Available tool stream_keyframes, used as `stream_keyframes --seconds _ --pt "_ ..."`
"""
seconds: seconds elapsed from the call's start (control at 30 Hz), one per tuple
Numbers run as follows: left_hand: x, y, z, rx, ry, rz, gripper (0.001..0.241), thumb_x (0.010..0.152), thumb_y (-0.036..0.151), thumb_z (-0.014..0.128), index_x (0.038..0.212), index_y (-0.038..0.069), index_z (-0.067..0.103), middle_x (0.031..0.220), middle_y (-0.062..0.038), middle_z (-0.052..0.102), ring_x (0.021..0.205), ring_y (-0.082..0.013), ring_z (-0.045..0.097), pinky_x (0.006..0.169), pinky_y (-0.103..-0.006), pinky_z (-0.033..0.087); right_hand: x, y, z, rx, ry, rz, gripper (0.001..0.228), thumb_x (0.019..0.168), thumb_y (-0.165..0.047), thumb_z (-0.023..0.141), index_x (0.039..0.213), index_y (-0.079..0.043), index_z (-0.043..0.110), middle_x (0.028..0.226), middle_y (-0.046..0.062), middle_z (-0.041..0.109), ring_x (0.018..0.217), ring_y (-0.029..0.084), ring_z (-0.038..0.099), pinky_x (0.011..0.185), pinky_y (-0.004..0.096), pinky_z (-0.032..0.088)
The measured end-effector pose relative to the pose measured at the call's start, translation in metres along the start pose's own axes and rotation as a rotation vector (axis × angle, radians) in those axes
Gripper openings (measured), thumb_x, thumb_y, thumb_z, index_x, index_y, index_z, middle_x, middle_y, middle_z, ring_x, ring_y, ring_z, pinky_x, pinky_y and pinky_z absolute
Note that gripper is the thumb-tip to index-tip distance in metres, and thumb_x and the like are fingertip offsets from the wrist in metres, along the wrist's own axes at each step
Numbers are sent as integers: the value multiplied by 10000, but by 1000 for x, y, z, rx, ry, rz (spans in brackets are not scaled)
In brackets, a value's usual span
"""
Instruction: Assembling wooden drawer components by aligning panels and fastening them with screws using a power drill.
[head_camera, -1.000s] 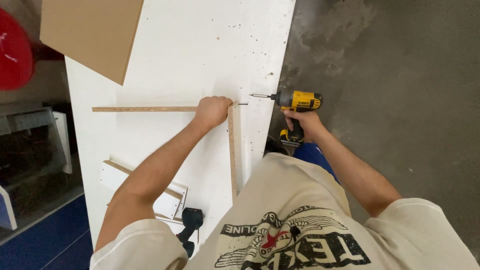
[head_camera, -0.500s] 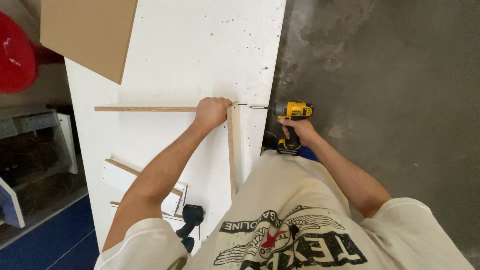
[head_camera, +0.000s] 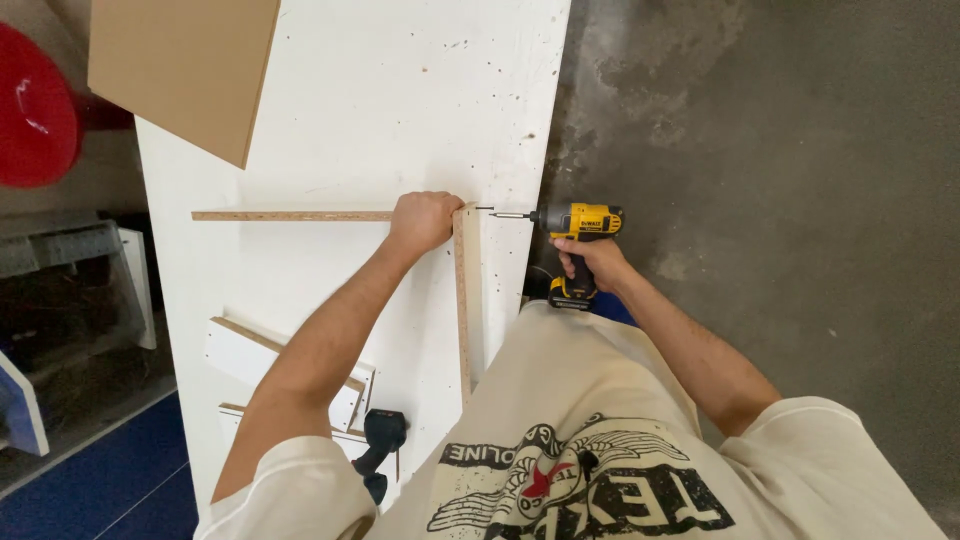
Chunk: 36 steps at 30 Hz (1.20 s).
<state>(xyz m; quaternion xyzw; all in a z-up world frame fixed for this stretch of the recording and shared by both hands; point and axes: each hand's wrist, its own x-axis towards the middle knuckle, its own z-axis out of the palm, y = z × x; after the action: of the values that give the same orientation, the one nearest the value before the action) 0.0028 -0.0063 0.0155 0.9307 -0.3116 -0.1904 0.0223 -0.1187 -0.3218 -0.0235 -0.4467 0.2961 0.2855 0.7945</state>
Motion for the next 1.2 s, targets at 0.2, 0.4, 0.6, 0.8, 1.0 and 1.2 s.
stream_keyframes --seconds 0.2,0.4,0.6,0.8,1.0,1.2 --pt "0 2 -3 10 -38 -7 165 907 158 607 1011 208 726 843 5 699 807 -239 713 722 -379 554 -5 -1 17 77 -10 -25 277 873 -152 821 788 27 629 588 160 594 459 248 572 455 391 493" --pt "1 8 -14 10 -93 -37 220 923 163 565 1057 223 728 887 11 706 860 -238 718 755 -384 560 9 8 23 50 -5 -11 252 883 -149 806 842 60 672 557 154 581 427 242 560 415 375 474" --pt "2 6 -16 24 -135 -49 235 933 169 547 1082 230 718 909 13 706 883 -235 718 772 -387 560 4 -2 29 29 -9 -19 247 888 -139 804 820 52 663 550 144 586 421 228 558 404 352 464" --pt "1 5 -7 36 -106 -38 199 924 184 560 1040 231 714 878 24 695 859 -216 717 764 -370 561 4 -1 28 -16 -20 -57 281 874 -147 821 720 14 649 525 134 577 417 214 569 400 340 477" --pt "0 4 -6 40 -67 -21 202 929 181 568 1063 225 713 885 19 694 857 -212 718 756 -368 559 6 -4 29 29 -41 19 250 888 -155 800 805 32 657 561 131 579 449 218 568 403 346 463" --pt "3 4 -5 35 -94 -29 214 932 171 558 1073 219 712 902 14 697 861 -217 715 775 -368 554 11 2 24 151 -69 194 246 902 -194 798 887 -4 642 584 109 566 461 216 549 432 340 446"
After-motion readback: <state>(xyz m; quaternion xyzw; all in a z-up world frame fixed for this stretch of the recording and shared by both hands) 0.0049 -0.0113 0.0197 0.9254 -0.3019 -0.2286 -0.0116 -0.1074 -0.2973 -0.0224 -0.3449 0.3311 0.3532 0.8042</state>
